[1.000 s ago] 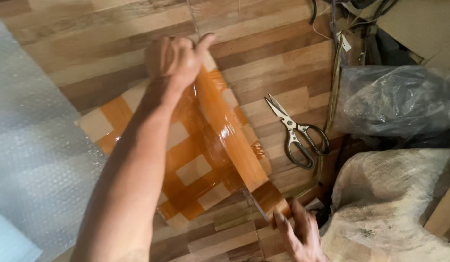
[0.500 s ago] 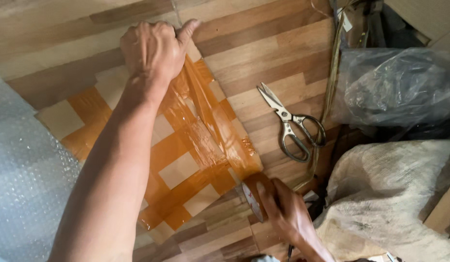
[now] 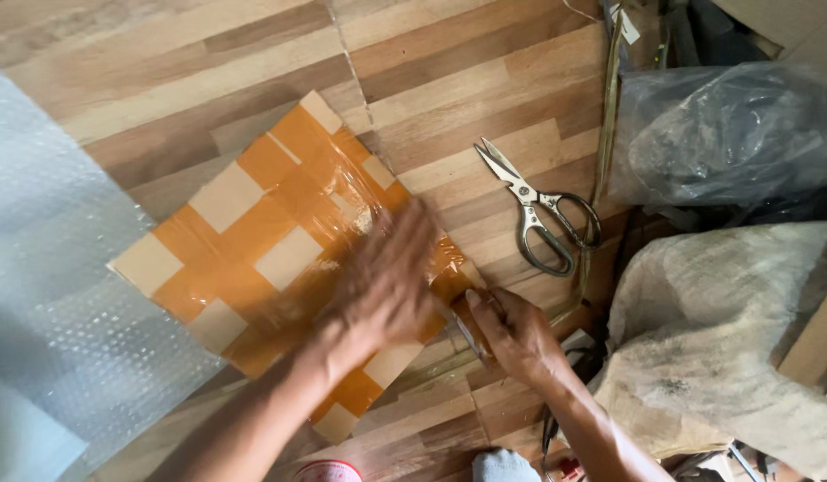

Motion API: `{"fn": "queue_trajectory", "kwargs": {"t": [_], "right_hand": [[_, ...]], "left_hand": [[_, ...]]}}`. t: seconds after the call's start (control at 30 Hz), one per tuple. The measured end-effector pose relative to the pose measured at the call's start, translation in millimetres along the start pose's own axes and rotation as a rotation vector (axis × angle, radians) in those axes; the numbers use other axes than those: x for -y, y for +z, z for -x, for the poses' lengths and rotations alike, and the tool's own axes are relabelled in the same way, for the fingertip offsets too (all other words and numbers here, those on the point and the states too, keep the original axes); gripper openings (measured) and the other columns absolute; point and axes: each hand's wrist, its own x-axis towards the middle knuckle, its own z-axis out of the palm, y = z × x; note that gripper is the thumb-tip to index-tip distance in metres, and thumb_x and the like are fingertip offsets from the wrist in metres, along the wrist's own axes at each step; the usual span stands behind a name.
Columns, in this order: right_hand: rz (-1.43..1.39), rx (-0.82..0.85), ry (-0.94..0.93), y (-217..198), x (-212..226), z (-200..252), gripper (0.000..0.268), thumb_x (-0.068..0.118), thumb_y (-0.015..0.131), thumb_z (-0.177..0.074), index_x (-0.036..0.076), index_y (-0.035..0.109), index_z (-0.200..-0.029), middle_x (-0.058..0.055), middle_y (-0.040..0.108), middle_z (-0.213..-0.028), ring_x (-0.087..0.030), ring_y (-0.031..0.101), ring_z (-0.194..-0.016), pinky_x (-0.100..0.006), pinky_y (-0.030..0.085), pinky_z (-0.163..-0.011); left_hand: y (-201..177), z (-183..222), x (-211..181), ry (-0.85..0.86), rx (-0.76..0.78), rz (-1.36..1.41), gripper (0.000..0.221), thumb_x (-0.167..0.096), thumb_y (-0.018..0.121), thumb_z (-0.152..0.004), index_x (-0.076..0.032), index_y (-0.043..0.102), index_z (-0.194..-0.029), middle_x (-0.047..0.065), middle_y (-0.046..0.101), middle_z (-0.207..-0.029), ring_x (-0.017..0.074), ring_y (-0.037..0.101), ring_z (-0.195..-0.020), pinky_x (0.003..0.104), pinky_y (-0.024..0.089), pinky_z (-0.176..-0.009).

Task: The person applies multiple strips of brown adhesive tape to a cardboard box by hand, cuts the tape using scissors, and finishes by applying a red fragile security tape across the center.

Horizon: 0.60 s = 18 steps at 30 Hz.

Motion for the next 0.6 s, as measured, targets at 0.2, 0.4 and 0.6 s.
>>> {"fn": "queue_trajectory", "kwargs": {"t": [0.2,0.4,0.6], "right_hand": [[-0.091,0.0,-0.147,-1,-20,0,0.04,0.039,0.055,-0.1,0.004,0.072,-0.106,-0.005,0.067,-0.075,-0.015,0.062,-0.066,-0.033,0.051,-0.061],[-0.294,-0.027,-0.403,6,-52,34,0.047,0.042,0.053,-0.108,-0.004,0.063,-0.108,-0.011,0.066,-0.088,-0.018,0.057,-0.085,-0.036,0.048,-0.072],[-0.052,-0.053,-0.168,5,-45,64,0.043,0.043,0.053,-0.099,0.002,0.063,-0.1,-0.009,0.069,-0.065,-0.019,0.066,-0.06,-0.035,0.052,-0.058]], "left_hand": [[-7,16,-53,-0.094,0.246,0.344,0.13,-0.078,0.06,-0.06,-0.015,0.012,-0.163,0.007,0.0,-0.173,0.0267,0.0,-0.155,0.05,-0.001,-0.125],[49,28,-70,-0.172,-0.166,0.036,0.08,-0.043,0.068,-0.089,-0.007,0.042,-0.155,0.015,0.032,-0.165,0.0361,0.029,-0.152,0.049,0.024,-0.125],[47,22,-60,-0.115,-0.586,-0.016,0.058,-0.025,0.073,-0.096,-0.008,0.051,-0.147,0.014,0.047,-0.158,0.0399,0.046,-0.145,0.053,0.041,-0.121]]}}
